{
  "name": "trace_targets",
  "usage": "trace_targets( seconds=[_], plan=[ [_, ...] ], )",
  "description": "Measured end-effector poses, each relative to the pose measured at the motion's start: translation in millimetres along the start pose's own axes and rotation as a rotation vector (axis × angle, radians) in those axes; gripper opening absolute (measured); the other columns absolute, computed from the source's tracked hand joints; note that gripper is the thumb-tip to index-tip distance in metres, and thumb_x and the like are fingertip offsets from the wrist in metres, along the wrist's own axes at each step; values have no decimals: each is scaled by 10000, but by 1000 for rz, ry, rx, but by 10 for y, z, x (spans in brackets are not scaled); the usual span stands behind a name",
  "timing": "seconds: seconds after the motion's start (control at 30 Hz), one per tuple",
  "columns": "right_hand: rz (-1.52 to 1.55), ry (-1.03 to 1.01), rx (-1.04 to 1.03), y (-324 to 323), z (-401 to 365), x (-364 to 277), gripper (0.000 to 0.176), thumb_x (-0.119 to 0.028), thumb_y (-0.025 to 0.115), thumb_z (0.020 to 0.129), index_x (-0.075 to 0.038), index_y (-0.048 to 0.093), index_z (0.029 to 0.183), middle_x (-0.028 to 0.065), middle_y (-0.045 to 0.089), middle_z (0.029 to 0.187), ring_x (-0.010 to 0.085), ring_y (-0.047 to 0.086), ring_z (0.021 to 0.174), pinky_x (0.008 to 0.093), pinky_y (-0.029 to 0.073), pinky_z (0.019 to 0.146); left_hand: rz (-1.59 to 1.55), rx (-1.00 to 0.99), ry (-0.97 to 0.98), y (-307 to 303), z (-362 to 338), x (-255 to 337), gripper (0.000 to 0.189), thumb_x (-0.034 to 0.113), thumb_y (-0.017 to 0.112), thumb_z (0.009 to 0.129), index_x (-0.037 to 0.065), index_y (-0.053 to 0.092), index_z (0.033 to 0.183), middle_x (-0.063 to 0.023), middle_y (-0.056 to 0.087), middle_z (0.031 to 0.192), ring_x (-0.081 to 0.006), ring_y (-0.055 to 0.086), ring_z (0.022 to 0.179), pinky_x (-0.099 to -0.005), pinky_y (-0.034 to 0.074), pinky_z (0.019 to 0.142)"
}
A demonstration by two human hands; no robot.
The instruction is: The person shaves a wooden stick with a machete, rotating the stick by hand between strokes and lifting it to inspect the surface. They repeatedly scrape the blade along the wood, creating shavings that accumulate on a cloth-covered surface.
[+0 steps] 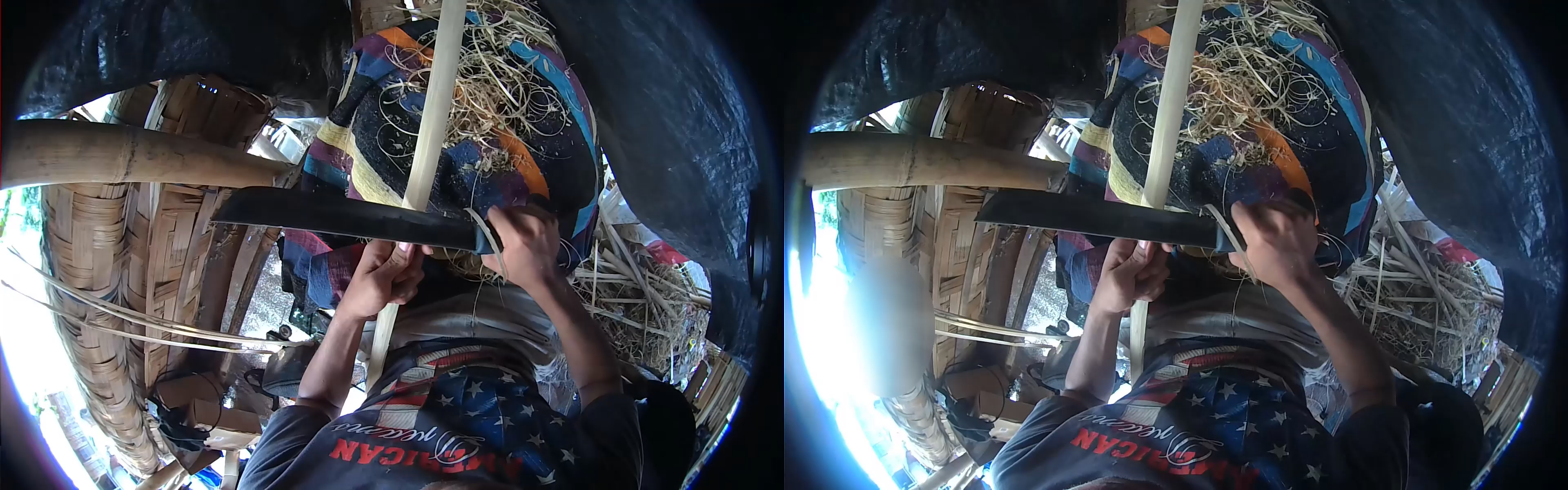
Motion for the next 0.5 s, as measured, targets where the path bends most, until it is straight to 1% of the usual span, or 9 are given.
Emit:
trace_targets(
  seconds=[0.03, 0.1, 0.23, 0.3, 0.33, 0.4, 0.43, 0.5],
  plan=[
    [1, -1, -2, 14, 6, -13, 421, -159, 790, 489, -52, 630, 863, 110, 651, 730, 314, 645, 651, 417, 497, 626, -1, 2, 0, 5, -8, 3, 327, 355, 415, 1069, 48, 523, 1099, 48, 290, 624, -52, 272, 441, -220, 236, 406],
    [22, -7, 6, 29, 20, -29, 520, -151, 827, 444, -40, 650, 920, 110, 662, 762, 309, 648, 668, 417, 505, 650, 12, -6, 9, 17, -30, 7, 325, 352, 411, 1070, 47, 520, 1098, 46, 309, 623, -51, 278, 440, -224, 239, 403],
    [-6, -45, -2, 67, 59, -16, 589, -151, 848, 427, -27, 666, 973, 116, 668, 785, 307, 653, 679, 419, 511, 662, 23, 43, 11, -9, -57, -21, 325, 353, 415, 1069, 47, 519, 1096, 46, 317, 617, -49, 275, 440, -225, 240, 403],
    [-75, -130, 106, -1, 76, -64, 343, -195, 825, 570, -101, 632, 837, 63, 623, 666, 270, 643, 621, 394, 507, 612, 14, 4, 19, 20, -78, -23, 324, 353, 414, 1069, 48, 519, 1098, 48, 314, 615, -45, 278, 446, -223, 242, 408],
    [-75, -125, 108, 10, 90, -30, 343, -195, 825, 570, -101, 632, 837, 63, 623, 666, 270, 643, 621, 394, 507, 612, 17, 1, 15, 34, -81, -29, 324, 353, 414, 1069, 48, 519, 1098, 48, 314, 615, -45, 278, 446, -223, 242, 408],
    [-135, -184, 210, -22, 95, 15, 152, -123, 713, 691, -94, 632, 816, 66, 633, 685, 257, 651, 640, 389, 510, 620, 39, 29, 9, 64, -82, -40, 323, 353, 407, 1070, 51, 520, 1100, 52, 304, 615, -43, 277, 457, -221, 241, 414],
    [-137, -180, 214, -28, 129, 68, 152, -123, 713, 691, -94, 632, 816, 66, 633, 685, 257, 651, 640, 389, 510, 620, 42, 25, 7, 86, -70, -34, 323, 353, 407, 1070, 51, 520, 1100, 52, 304, 615, -43, 277, 457, -221, 241, 414],
    [-142, -234, 258, -66, 154, 109, 57, -65, 622, 744, -85, 625, 798, 65, 632, 685, 242, 650, 641, 376, 501, 614, 97, 35, -8, 123, -70, -47, 324, 353, 400, 1071, 55, 523, 1103, 57, 306, 629, -40, 274, 465, -221, 239, 417]
  ],
)
Point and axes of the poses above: each hand's wrist, its own z-axis towards the middle knuckle, its own y-axis out of the palm, x = y × z, the point moved 7 cm from there along z, towards the middle knuckle
